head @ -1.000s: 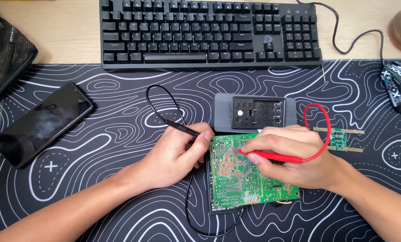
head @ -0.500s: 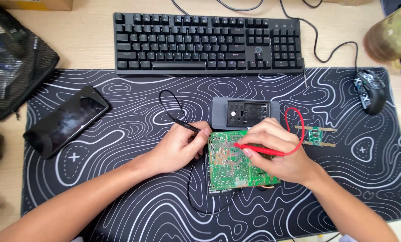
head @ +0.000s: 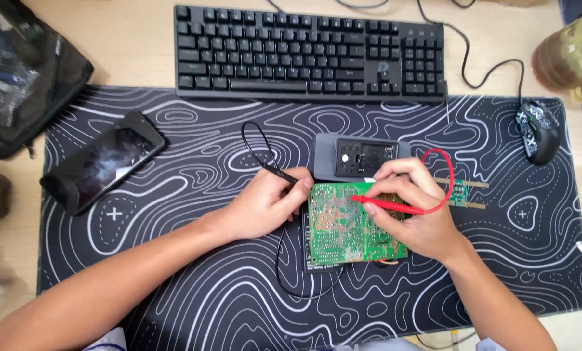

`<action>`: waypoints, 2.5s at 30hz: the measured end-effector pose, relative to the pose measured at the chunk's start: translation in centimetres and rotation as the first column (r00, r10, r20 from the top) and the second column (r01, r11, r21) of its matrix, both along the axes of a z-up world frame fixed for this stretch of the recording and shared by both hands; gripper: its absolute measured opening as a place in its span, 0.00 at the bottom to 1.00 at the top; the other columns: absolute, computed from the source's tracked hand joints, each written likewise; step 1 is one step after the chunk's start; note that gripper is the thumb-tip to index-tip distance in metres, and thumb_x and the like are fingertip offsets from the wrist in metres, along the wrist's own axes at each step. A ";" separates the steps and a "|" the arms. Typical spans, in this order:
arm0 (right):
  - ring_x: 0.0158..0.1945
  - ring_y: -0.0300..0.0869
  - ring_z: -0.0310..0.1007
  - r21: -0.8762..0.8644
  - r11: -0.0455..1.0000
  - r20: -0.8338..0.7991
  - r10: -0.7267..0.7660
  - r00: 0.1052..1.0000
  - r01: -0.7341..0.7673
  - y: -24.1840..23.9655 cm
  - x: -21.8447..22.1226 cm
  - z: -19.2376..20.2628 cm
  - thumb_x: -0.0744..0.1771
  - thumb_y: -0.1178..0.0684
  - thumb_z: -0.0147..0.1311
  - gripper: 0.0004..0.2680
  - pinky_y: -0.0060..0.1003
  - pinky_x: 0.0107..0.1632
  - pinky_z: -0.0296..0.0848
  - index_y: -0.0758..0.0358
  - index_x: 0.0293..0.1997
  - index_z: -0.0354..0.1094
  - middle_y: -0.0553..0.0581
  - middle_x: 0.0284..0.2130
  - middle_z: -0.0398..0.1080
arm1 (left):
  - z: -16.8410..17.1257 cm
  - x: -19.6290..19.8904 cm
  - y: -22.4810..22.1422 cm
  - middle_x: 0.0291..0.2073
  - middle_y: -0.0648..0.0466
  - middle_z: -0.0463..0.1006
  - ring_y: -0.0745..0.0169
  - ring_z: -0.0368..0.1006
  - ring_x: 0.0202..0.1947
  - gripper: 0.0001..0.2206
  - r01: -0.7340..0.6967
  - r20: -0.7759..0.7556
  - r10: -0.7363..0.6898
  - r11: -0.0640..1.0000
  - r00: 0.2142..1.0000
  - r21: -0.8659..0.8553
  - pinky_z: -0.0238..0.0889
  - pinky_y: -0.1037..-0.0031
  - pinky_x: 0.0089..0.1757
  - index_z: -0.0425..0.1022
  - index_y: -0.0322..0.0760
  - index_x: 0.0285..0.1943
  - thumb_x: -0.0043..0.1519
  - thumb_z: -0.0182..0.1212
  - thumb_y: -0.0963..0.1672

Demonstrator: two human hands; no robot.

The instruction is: Testing a green circuit board using digital multimeter probes to check for continuity or voltage at various points.

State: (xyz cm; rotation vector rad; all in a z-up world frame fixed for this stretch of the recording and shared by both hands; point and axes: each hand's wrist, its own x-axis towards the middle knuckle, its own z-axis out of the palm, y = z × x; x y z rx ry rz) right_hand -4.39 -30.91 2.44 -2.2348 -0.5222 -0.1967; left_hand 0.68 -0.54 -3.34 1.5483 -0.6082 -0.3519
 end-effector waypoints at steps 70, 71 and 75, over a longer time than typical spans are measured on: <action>0.46 0.39 0.85 -0.085 0.982 -0.358 0.125 0.925 -0.166 -7.2 1.3 4.8 0.68 0.58 0.67 0.03 0.33 0.55 0.83 0.62 0.44 0.83 0.55 0.45 0.84 | 3.1 0.2 0.7 0.22 0.61 0.72 0.70 0.80 0.23 0.14 0.110 -0.094 -0.093 0.973 0.991 0.201 0.75 0.77 0.29 0.68 0.43 0.37 0.78 0.45 0.45; 0.46 0.40 0.85 -0.082 0.984 -0.356 0.122 0.927 -0.161 -7.1 1.3 4.9 0.68 0.59 0.67 0.03 0.33 0.56 0.84 0.62 0.44 0.83 0.56 0.44 0.84 | 3.1 0.2 0.7 0.21 0.61 0.72 0.70 0.80 0.23 0.14 0.110 -0.094 -0.092 0.974 0.991 0.199 0.75 0.77 0.29 0.68 0.43 0.37 0.78 0.45 0.45; 0.47 0.41 0.86 -0.059 0.986 -0.358 0.123 0.925 -0.154 -6.9 1.2 5.0 0.68 0.60 0.67 0.04 0.33 0.56 0.84 0.64 0.45 0.83 0.57 0.44 0.84 | 3.2 0.2 0.7 0.22 0.62 0.73 0.71 0.81 0.24 0.14 0.108 -0.094 -0.092 0.975 0.991 0.193 0.76 0.78 0.29 0.68 0.44 0.37 0.78 0.45 0.45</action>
